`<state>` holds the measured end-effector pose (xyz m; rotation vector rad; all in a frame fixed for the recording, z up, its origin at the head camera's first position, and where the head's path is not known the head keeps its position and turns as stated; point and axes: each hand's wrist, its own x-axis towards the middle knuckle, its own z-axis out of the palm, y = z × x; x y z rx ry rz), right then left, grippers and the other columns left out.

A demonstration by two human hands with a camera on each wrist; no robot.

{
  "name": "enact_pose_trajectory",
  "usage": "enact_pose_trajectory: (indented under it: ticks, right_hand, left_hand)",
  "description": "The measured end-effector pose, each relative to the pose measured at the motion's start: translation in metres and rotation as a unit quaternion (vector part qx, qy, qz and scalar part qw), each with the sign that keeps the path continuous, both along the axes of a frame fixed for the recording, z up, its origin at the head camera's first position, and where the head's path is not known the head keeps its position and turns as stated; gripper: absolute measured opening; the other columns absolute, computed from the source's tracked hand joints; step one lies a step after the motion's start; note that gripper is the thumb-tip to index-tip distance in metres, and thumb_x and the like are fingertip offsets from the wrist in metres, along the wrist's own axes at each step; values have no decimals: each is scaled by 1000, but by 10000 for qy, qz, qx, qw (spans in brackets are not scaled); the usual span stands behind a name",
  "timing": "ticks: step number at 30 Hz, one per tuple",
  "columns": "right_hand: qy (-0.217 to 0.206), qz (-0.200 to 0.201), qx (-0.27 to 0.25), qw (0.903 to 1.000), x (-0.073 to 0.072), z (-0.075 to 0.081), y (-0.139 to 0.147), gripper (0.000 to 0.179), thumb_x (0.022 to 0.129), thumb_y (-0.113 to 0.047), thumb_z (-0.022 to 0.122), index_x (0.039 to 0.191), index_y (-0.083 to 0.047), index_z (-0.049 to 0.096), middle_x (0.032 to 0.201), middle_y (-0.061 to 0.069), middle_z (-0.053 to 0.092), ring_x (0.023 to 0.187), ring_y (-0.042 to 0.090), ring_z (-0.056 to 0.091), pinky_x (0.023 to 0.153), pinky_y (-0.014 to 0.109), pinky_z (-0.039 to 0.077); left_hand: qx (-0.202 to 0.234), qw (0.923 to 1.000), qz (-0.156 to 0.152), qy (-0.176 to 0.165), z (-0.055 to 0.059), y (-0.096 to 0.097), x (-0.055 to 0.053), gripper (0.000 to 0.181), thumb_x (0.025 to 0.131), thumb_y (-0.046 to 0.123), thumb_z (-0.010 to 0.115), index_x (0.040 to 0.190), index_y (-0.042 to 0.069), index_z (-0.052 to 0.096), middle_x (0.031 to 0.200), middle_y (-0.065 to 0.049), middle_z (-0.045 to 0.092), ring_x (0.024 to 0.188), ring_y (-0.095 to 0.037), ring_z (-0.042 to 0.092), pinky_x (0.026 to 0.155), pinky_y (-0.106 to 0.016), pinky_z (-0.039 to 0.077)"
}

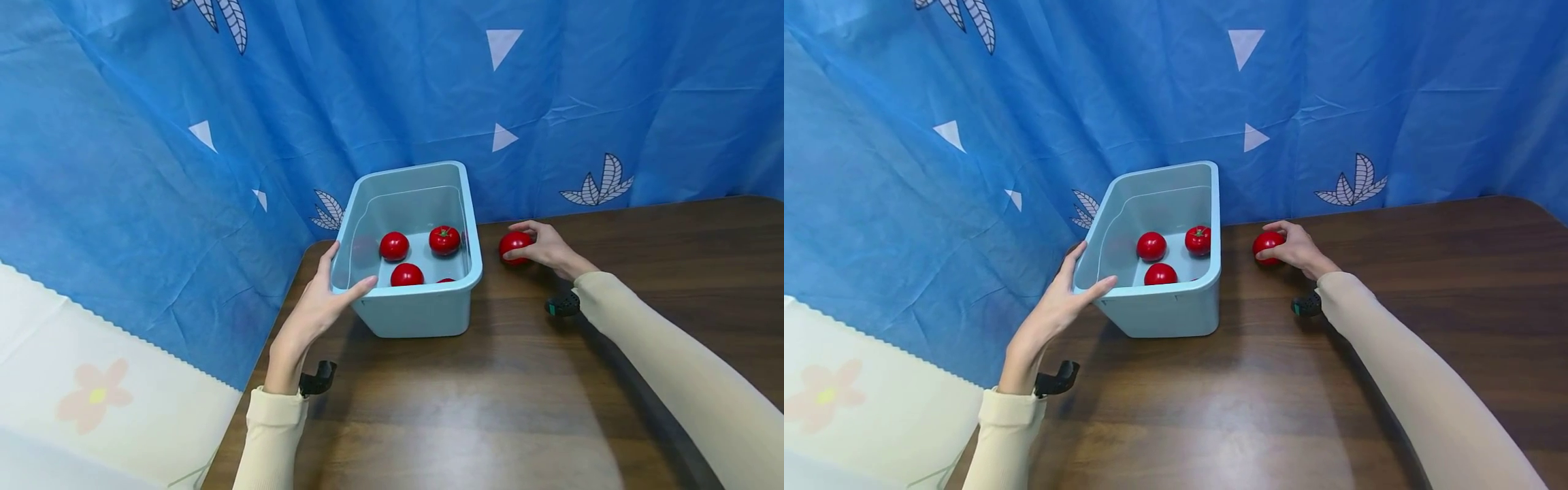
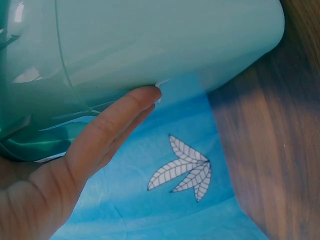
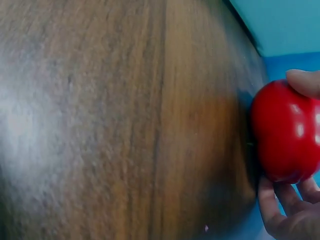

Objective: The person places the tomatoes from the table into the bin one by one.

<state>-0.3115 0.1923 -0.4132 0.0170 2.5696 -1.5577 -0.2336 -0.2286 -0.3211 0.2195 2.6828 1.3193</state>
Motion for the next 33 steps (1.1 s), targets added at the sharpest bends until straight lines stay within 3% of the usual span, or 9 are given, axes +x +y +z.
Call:
enact_pose_trajectory:
  ticks: [9,14,20,25,27,33]
  right_hand:
    - [-81,-274,-201,9994,6,5,6,72,95,-14,76,155,1,41,159,34,29,143,53,29,115,63,39]
    - [53,-499,-523,9974,8,19,9,72,97,-14,75,157,2,39,163,32,25,147,52,24,116,62,39]
    - [272,-529,-727,9956,8,43,9,72,98,-15,75,159,-1,38,164,28,28,147,48,26,112,55,46]
    - [520,-459,-833,9941,11,70,-1,72,98,-20,76,159,-6,41,163,24,33,144,43,31,91,28,54]
    - [626,-381,-890,9933,13,83,-8,72,97,-20,77,159,-8,42,162,22,36,144,41,32,87,25,54]
    - [905,11,-1226,9883,23,124,-39,69,95,-15,78,156,-13,47,159,15,43,141,34,38,103,39,53]
  left_hand:
    - [21,10000,-5,57,0,3,2,106,91,57,73,168,28,7,165,-11,31,145,-40,39,109,-66,44]
    - [31,9999,-22,94,2,2,3,106,91,57,73,168,27,7,165,-11,31,145,-40,40,109,-66,45]
    - [23,9999,-6,109,3,0,4,106,92,57,72,169,27,6,166,-12,30,146,-41,39,109,-66,44]
    - [-16,9999,21,125,3,-1,5,106,92,57,72,169,26,6,166,-12,30,146,-41,39,110,-66,43]
    - [-31,9999,39,100,3,-1,5,106,92,58,72,169,27,6,166,-12,30,146,-41,39,110,-67,43]
    - [18,10000,21,10,0,1,5,107,91,58,72,169,26,6,165,-13,31,145,-41,40,109,-67,44]
